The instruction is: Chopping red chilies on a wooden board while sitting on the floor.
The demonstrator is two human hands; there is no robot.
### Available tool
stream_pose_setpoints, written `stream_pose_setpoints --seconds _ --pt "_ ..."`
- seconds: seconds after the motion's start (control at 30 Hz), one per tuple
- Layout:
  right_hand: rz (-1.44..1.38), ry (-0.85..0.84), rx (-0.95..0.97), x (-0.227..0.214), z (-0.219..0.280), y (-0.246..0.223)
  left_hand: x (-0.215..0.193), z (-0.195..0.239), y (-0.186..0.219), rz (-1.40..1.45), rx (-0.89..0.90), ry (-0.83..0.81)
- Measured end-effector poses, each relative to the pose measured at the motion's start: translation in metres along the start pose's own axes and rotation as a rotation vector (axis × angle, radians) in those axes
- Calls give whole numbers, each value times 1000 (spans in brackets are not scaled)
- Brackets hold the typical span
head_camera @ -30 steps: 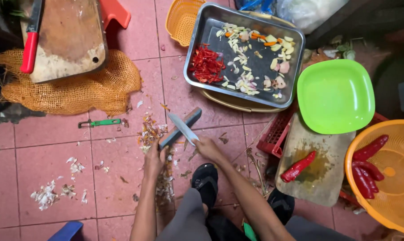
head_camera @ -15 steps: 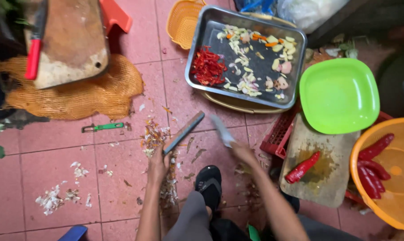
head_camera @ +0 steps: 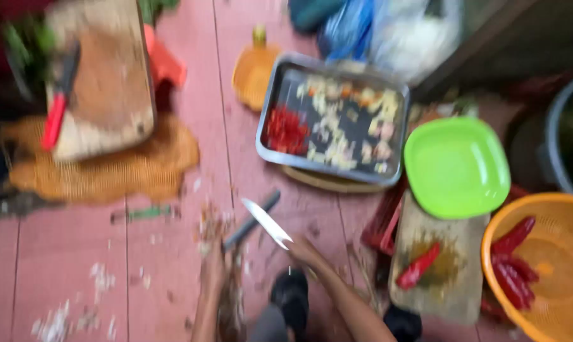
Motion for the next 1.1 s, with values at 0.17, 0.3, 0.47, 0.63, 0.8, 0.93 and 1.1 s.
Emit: stream_pose_setpoints --seconds 0.17,0.3,0.47,0.63,0.8,0.93,1.1 --pt "-324 3 289 -53 13 -7 21 -7 -27 -35 -64 -13" --pt "-393 -90 345 -12 8 -28 22 -2 -20 -39 -128 -34" --pt "-493 -30 437 -80 36 20 19 -10 -28 -112 -135 -24" --pt "-703 -327 198 4 10 -85 15 -11 5 -168 -220 -146" --pt "-852 -256 353 -17 -13 49 19 -11 -21 -198 -151 -87" --pt "-426 -225 155 -24 29 -166 -1 -16 30 -139 110 78" --pt "41 133 305 -105 28 -21 -2 -21 11 -83 -63 -38"
Point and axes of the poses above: each hand's wrist, its own z-axis away from the middle knuckle, its own x-axis out of the palm, y = z × x, the point moved 10 cm from there along -z, towards the middle knuckle
